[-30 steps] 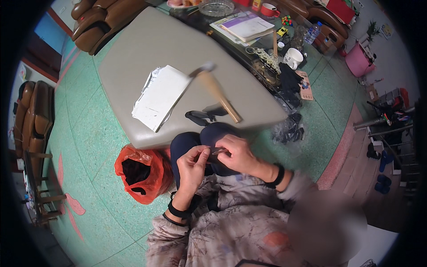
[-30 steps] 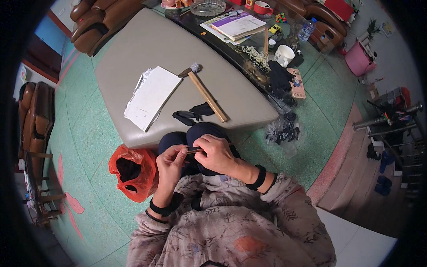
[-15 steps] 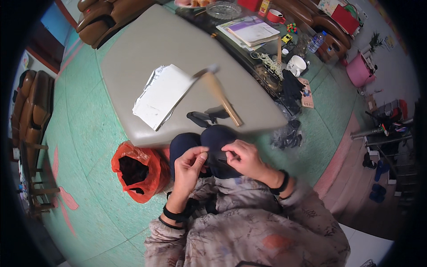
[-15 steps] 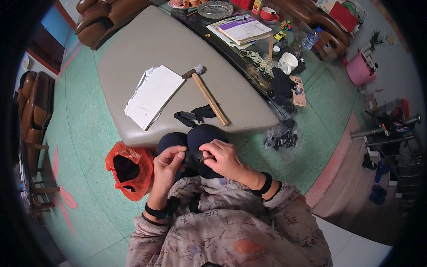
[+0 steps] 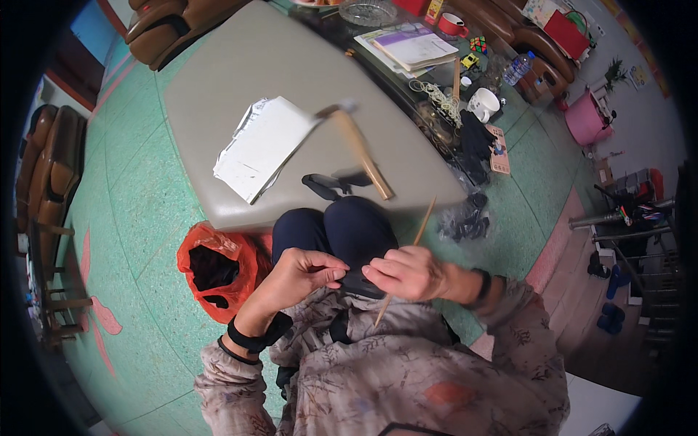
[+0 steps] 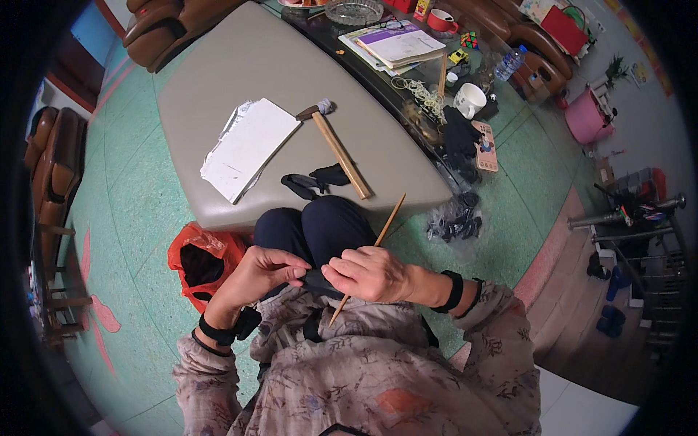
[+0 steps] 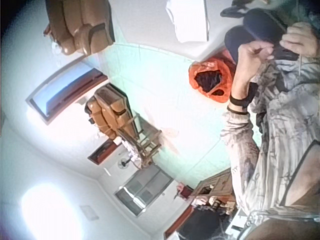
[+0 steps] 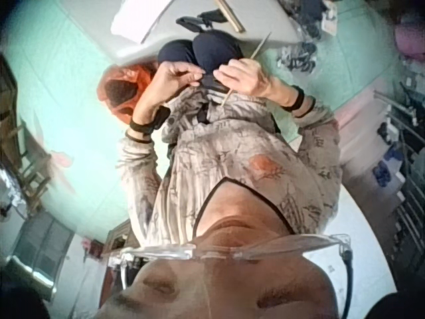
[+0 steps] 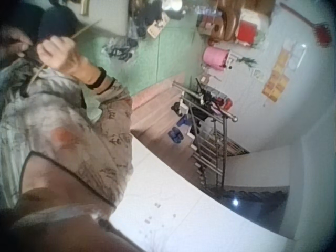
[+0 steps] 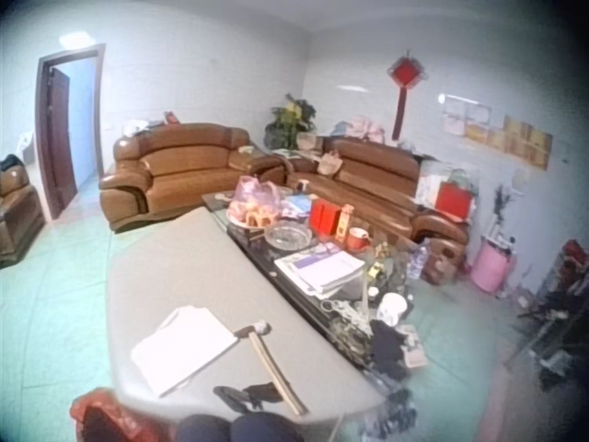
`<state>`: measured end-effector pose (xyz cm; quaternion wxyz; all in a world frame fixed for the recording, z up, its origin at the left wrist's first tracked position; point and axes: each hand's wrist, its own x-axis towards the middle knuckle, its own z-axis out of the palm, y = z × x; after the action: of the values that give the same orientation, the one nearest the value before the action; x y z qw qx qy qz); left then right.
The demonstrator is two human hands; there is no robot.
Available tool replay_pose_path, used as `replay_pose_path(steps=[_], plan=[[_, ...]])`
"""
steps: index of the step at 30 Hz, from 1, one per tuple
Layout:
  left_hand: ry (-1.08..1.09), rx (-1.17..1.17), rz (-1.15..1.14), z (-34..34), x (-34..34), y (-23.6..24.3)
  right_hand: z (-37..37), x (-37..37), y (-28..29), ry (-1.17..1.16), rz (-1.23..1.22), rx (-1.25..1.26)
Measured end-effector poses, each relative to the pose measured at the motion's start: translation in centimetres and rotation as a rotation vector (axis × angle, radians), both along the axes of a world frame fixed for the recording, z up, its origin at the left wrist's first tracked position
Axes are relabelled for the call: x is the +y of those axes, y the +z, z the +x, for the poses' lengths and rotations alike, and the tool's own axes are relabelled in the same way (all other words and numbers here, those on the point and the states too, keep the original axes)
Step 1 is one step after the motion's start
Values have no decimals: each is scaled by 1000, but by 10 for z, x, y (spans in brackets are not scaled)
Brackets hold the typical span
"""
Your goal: The person is repairing a black shoe by hand while sitting on the floor. They use a hammer to strike the shoe sole against a white paper on a table, then use a wooden stick to manipulate the sole and a needle to stitch the shoe.
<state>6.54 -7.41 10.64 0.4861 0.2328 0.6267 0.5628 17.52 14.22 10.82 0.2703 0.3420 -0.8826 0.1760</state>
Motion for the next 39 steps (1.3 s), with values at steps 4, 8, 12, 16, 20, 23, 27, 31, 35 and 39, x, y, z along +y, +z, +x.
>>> replay_pose_path(steps=[4,8,12,16,20,23,27,31,35,39], plan=[[-15,140,-17,4,3,3,0,0,0,0,12,9],[-6,212,-17,10,5,7,2,-1,-5,-32,-55,6],[-49,188,20,7,6,4,2,0,-6,18,-40,32],[-87,323,11,8,8,9,2,-2,-5,19,-23,35],[-67,505,6,16,11,13,4,0,-8,-26,-50,-23],[-42,464,21,20,8,12,8,4,-7,-47,-103,-42],[-84,462,110,16,8,11,8,5,0,-5,-67,27],[-53,478,95,17,8,9,7,2,0,4,-49,32],[-33,601,40,24,10,12,6,1,-2,7,-28,31],[25,534,53,22,4,2,8,7,-6,-21,-90,-75]])
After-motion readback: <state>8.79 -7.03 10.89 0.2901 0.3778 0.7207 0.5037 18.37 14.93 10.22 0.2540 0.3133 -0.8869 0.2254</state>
